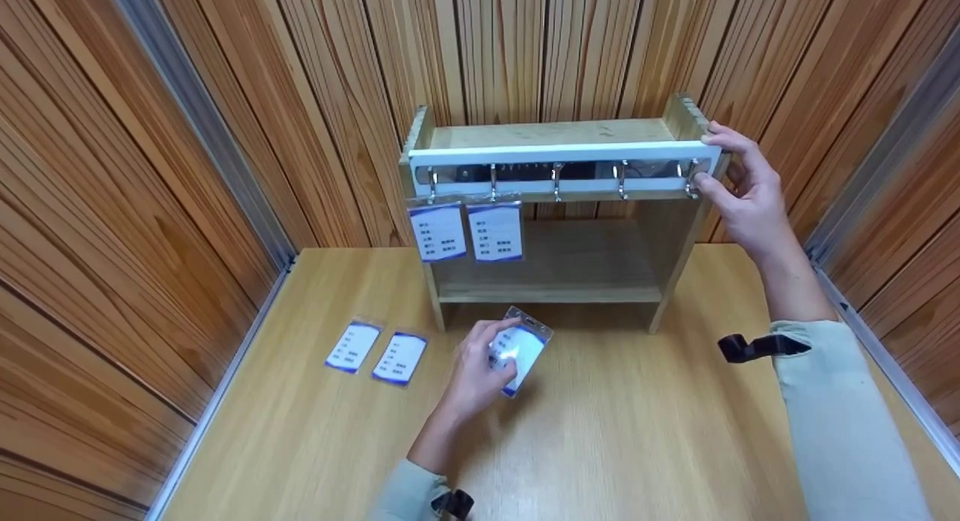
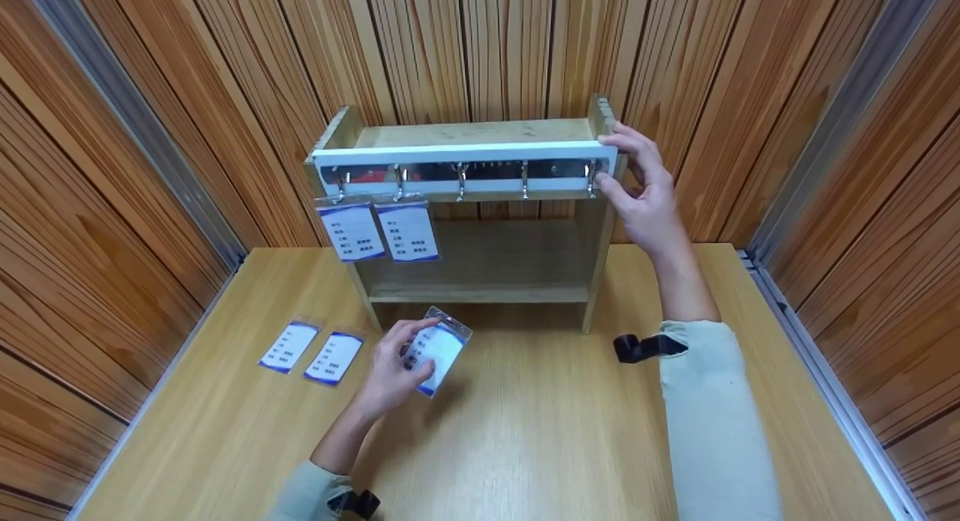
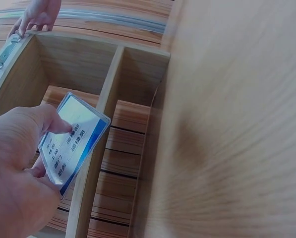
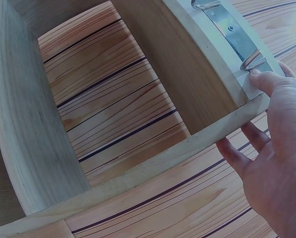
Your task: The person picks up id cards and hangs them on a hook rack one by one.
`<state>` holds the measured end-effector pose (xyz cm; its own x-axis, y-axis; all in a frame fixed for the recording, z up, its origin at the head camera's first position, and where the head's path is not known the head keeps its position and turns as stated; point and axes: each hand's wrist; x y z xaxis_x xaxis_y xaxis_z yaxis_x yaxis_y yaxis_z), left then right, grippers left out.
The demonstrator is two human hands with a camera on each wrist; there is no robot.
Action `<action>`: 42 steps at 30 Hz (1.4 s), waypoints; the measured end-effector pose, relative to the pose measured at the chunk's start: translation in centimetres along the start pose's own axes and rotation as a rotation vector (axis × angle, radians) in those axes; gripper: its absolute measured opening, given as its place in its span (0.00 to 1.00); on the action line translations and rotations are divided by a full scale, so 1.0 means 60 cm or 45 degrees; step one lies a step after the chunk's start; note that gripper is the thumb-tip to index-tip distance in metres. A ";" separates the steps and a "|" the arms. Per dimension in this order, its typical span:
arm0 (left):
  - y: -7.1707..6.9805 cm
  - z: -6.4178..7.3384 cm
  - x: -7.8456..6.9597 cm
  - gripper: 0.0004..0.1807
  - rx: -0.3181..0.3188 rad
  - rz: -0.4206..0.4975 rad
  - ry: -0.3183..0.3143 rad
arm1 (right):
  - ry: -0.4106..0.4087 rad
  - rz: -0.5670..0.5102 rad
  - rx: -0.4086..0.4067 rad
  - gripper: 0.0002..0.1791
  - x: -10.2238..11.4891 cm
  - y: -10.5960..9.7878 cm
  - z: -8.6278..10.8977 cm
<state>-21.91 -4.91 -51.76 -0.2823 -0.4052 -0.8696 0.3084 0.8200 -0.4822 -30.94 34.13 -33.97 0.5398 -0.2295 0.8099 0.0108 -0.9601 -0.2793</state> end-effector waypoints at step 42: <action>-0.019 -0.045 -0.083 0.29 -0.140 0.195 0.316 | 0.035 0.026 0.012 0.26 0.003 0.000 0.003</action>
<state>-23.31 -2.70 -46.59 -0.4576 -0.1733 -0.8721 0.2683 0.9082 -0.3213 -30.69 34.14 -33.88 0.5167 -0.2536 0.8177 0.0078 -0.9537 -0.3006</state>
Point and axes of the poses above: each hand's wrist, its own z-axis away from the middle knuckle, its own y-axis out of the palm, x = y × z, and after that the axes turned 12 degrees about x, right-handed
